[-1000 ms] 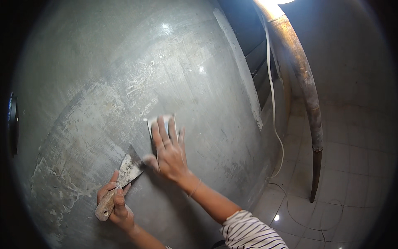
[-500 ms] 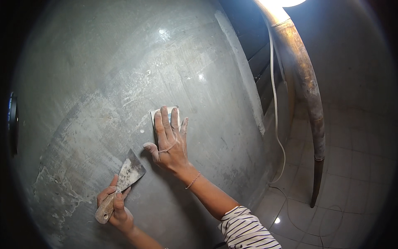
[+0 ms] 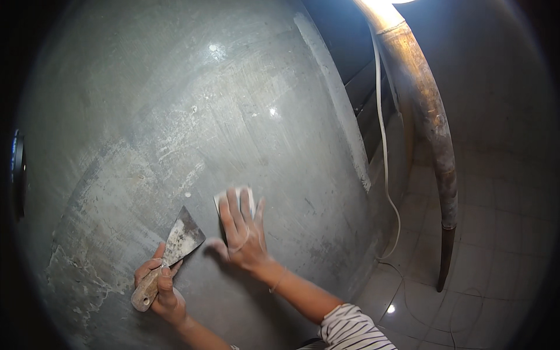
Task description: Sand and smooth a patched wall surface using a putty knife and sandpaper block.
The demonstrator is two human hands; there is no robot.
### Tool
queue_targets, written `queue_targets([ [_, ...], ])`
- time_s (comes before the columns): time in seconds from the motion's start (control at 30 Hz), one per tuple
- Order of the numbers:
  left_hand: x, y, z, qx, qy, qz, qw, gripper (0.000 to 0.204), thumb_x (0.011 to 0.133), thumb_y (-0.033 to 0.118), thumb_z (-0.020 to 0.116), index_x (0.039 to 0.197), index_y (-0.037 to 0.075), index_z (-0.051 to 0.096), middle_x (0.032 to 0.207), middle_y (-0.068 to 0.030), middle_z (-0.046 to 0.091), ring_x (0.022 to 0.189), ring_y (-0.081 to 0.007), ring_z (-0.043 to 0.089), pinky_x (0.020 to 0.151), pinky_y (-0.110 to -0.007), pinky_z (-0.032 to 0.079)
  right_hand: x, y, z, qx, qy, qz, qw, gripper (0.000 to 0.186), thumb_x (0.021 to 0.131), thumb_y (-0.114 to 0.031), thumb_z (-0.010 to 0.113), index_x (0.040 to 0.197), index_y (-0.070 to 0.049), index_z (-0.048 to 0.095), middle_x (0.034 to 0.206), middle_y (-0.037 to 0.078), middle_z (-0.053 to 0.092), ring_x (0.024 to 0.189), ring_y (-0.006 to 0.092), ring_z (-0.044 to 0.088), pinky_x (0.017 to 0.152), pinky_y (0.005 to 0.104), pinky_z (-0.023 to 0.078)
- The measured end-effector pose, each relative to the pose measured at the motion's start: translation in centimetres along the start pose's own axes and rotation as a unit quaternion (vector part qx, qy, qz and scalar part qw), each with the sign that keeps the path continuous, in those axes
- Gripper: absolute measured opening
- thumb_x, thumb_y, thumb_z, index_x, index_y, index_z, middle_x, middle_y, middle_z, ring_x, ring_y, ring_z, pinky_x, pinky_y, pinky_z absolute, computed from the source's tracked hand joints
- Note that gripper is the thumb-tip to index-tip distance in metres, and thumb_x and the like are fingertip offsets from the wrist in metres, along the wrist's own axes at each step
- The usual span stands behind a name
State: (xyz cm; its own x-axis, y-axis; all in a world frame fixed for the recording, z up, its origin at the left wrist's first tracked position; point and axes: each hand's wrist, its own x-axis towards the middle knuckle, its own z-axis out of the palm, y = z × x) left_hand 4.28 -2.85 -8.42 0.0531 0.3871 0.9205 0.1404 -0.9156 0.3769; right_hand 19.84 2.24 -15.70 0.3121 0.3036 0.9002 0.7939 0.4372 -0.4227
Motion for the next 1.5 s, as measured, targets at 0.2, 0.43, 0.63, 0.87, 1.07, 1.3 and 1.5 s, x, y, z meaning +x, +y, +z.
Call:
queue_targets([
  [0.2, 0.3, -0.5, 0.3, -0.002, 0.007, -0.005, 1.000, 0.020, 0.078, 0.009, 0.055, 0.090, -0.006, 0.050, 0.094, -0.0322, 0.060, 0.088, -0.0325, 0.062, 0.070, -0.034, 0.052, -2.4, -1.4, 0.2, 0.008, -0.047, 0.052, 0.998, 0.090, 0.081, -0.058, 0.047, 0.138, 0.007, 0.021, 0.144, 0.029, 0.017, 0.134, 0.0458, 0.011, 0.098, 0.0684, 0.006],
  [0.43, 0.5, -1.1, -0.1, 0.045, -0.055, 0.027, 0.997, 0.023, 0.081, 0.009, 0.051, 0.096, -0.008, 0.046, 0.102, -0.0322, 0.056, 0.098, -0.0341, 0.058, 0.068, -0.034, 0.057, 1.6, 0.5, 0.1, 0.013, -0.002, 0.027, 1.000, 0.091, 0.082, -0.060, 0.045, 0.136, 0.008, 0.022, 0.141, 0.032, 0.019, 0.132, 0.0497, 0.014, 0.105, 0.0568, 0.015],
  [0.63, 0.2, -0.4, 2.3, 0.001, 0.005, -0.003, 1.000, 0.022, 0.078, 0.011, 0.056, 0.090, -0.007, 0.049, 0.091, -0.0308, 0.061, 0.089, -0.0353, 0.062, 0.078, -0.037, 0.050, 4.9, 2.2, -1.7, 0.027, 0.016, -0.027, 0.999, 0.086, 0.079, -0.046, 0.058, 0.136, 0.007, 0.023, 0.143, 0.030, 0.018, 0.131, 0.0496, 0.017, 0.106, 0.0536, 0.019],
  [0.87, 0.8, -0.7, 2.4, -0.005, 0.028, -0.006, 1.000, 0.023, 0.077, 0.011, 0.057, 0.090, -0.006, 0.049, 0.090, -0.0307, 0.061, 0.088, -0.0338, 0.062, 0.071, -0.033, 0.050, 0.6, 1.9, 0.0, 0.058, 0.002, -0.027, 0.998, 0.083, 0.081, -0.048, 0.054, 0.137, 0.005, 0.023, 0.144, 0.027, 0.019, 0.131, 0.0474, 0.018, 0.107, 0.0536, 0.016],
  [1.07, 1.3, -1.2, 0.6, 0.028, -0.054, -0.012, 0.998, 0.024, 0.079, 0.010, 0.053, 0.095, -0.006, 0.046, 0.103, -0.0323, 0.055, 0.098, -0.0328, 0.058, 0.069, -0.035, 0.057, 1.1, 0.8, 0.0, 0.060, -0.021, 0.016, 0.998, 0.081, 0.082, -0.044, 0.054, 0.138, 0.005, 0.023, 0.143, 0.027, 0.022, 0.133, 0.0454, 0.017, 0.105, 0.0565, 0.017],
  [1.3, 1.1, -0.1, 1.6, 0.035, -0.048, 0.019, 0.998, 0.023, 0.079, 0.009, 0.053, 0.094, -0.007, 0.047, 0.102, -0.0290, 0.056, 0.097, -0.0349, 0.058, 0.070, -0.035, 0.057, 8.2, 2.1, -2.8, 0.039, 0.007, -0.003, 0.999, 0.079, 0.086, -0.053, 0.044, 0.139, 0.002, 0.022, 0.143, 0.028, 0.022, 0.133, 0.0453, 0.016, 0.105, 0.0562, 0.016],
  [1.5, 1.9, 0.0, 1.5, 0.039, -0.065, 0.037, 0.996, 0.019, 0.079, 0.007, 0.052, 0.093, -0.006, 0.049, 0.097, -0.0235, 0.057, 0.096, -0.0350, 0.060, 0.074, -0.032, 0.053, 5.6, 2.9, -1.6, 0.051, -0.005, -0.020, 0.999, 0.081, 0.085, -0.055, 0.043, 0.138, 0.003, 0.023, 0.143, 0.028, 0.020, 0.132, 0.0469, 0.018, 0.102, 0.0599, 0.019],
])
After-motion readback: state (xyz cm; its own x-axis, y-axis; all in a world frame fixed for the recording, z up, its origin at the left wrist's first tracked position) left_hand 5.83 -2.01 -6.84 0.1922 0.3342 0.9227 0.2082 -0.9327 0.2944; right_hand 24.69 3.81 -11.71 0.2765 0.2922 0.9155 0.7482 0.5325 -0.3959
